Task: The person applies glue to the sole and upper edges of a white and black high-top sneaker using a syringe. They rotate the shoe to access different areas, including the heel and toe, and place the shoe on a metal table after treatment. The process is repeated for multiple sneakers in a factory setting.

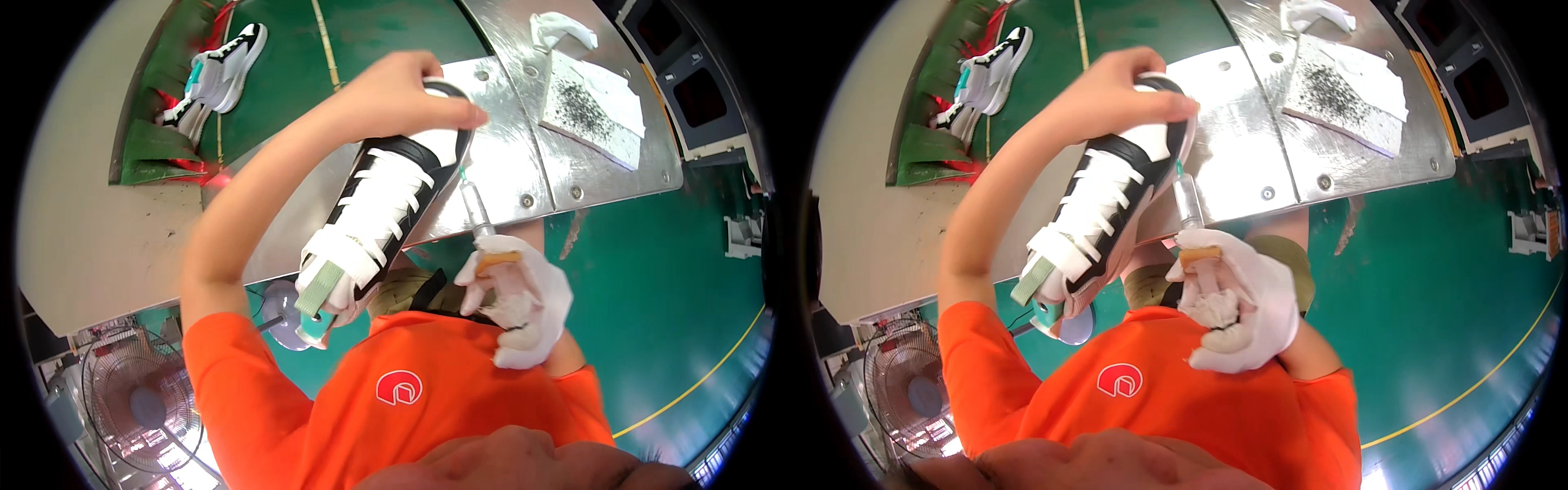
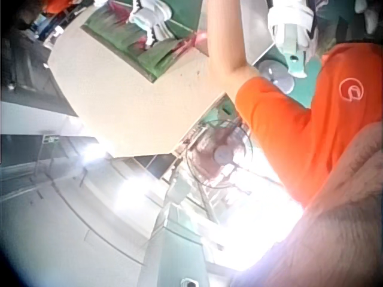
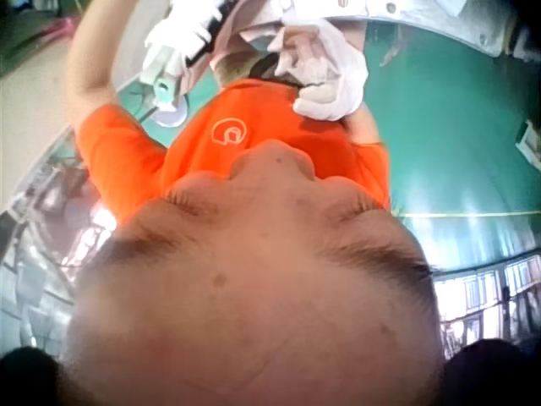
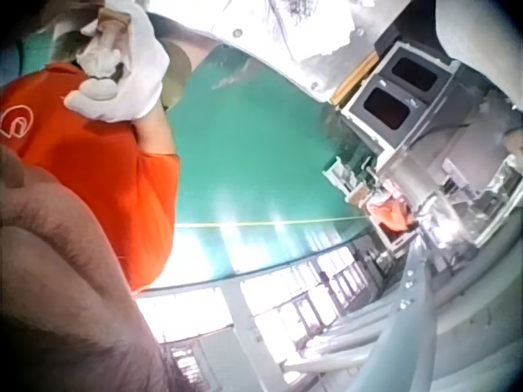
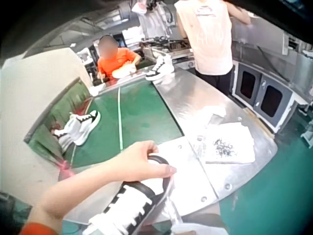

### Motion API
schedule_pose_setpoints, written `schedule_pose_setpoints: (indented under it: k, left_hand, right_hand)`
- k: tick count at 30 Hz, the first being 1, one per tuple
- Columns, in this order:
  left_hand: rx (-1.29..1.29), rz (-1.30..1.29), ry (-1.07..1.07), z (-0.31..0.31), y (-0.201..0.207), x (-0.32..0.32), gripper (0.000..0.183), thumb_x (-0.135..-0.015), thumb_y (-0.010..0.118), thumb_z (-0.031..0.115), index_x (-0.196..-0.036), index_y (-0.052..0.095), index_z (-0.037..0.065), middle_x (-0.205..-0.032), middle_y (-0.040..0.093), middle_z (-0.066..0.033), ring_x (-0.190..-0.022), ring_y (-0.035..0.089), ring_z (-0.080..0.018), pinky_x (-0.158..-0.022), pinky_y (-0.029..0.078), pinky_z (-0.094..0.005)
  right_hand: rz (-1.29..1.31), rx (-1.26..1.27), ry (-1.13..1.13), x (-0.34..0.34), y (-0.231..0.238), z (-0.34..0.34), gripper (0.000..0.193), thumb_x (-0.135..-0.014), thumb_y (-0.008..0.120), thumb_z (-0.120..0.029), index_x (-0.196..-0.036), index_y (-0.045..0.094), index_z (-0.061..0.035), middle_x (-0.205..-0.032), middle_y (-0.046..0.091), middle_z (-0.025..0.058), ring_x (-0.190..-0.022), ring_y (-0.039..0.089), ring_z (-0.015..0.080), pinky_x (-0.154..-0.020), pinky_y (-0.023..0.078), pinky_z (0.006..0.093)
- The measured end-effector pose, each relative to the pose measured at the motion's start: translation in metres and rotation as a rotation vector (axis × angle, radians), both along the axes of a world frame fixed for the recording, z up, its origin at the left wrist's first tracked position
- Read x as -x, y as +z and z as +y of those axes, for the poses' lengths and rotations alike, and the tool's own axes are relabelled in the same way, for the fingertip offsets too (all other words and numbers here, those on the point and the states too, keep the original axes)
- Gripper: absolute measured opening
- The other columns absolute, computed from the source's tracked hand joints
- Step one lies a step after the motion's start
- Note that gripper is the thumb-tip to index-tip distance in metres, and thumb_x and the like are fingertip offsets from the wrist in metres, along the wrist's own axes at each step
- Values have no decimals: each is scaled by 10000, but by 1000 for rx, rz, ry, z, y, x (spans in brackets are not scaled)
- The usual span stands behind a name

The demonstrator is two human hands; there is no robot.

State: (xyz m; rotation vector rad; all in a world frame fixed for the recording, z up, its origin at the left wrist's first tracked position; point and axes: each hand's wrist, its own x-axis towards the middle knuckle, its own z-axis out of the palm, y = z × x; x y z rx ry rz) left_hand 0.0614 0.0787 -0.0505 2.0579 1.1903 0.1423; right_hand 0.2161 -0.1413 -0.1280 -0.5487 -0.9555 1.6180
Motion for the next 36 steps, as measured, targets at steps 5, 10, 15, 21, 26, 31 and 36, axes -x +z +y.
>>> schedule_pose_setpoints:
  k: [5, 10, 15, 21, 26, 31, 36]
  left_hand:
    - [-131, -747, 232, -16, 43, 63, 498, -822, 624, 303, -1159, 589, -61, -980, 662, -114, -834, 647, -163, -747, 522, -266]
    - [-231, -1181, 559, -9, -7, 109, 404, -882, 626, 217, -1151, 599, -84, -988, 663, -110, -848, 633, -153, -781, 507, -270]
    - [-155, -1234, 736, -6, -41, 142, 389, -960, 549, 328, -1036, 613, -49, -912, 657, -86, -799, 627, -143, -727, 504, -269]
    - [-20, -1289, 942, -7, -63, 146, 380, -984, 525, 350, -942, 607, -18, -865, 655, -77, -755, 628, -137, -672, 509, -277]
    - [21, -1262, 995, -5, -65, 149, 382, -970, 549, 355, -964, 605, -22, -880, 661, -89, -761, 640, -154, -684, 521, -291]
    - [-59, -1079, 1133, 2, -76, 154, 486, -957, 517, 487, -1097, 614, 33, -1004, 658, -46, -890, 627, -140, -790, 499, -275]
    - [31, -1222, 1026, -5, -67, 149, 431, -950, 568, 409, -1033, 614, -12, -942, 667, -85, -821, 643, -165, -739, 523, -299]
  right_hand:
    - [47, -269, 101, -4, 43, 47, 856, -498, 820, -110, -1252, 484, 118, -988, 610, 227, -811, 617, 255, -697, 521, 300]
    - [-217, -217, 66, 13, 66, 95, 596, -740, 695, -153, -1265, 525, 70, -1076, 633, 179, -953, 629, 226, -808, 523, 291]
    - [-342, -221, 138, 26, 46, 138, 658, -719, 683, -95, -1336, 496, 39, -1159, 625, 154, -941, 636, 197, -853, 515, 302]
    - [-255, 209, 291, 36, 45, 144, 862, -529, 667, -201, -1307, 474, 117, -1034, 618, 200, -759, 638, 227, -692, 501, 287]
    - [-83, 76, 276, 42, 28, 146, 872, -596, 726, -349, -1230, 436, 175, -809, 599, 232, -567, 614, 265, -540, 505, 311]
    - [27, -18, 370, 37, 15, 151, 967, -573, 788, -358, -1260, 367, 176, -792, 591, 261, -556, 611, 306, -515, 525, 367]
    - [-19, 220, 346, 32, 20, 143, 1027, -399, 732, -263, -1235, 421, 248, -885, 610, 281, -633, 636, 290, -619, 523, 301]
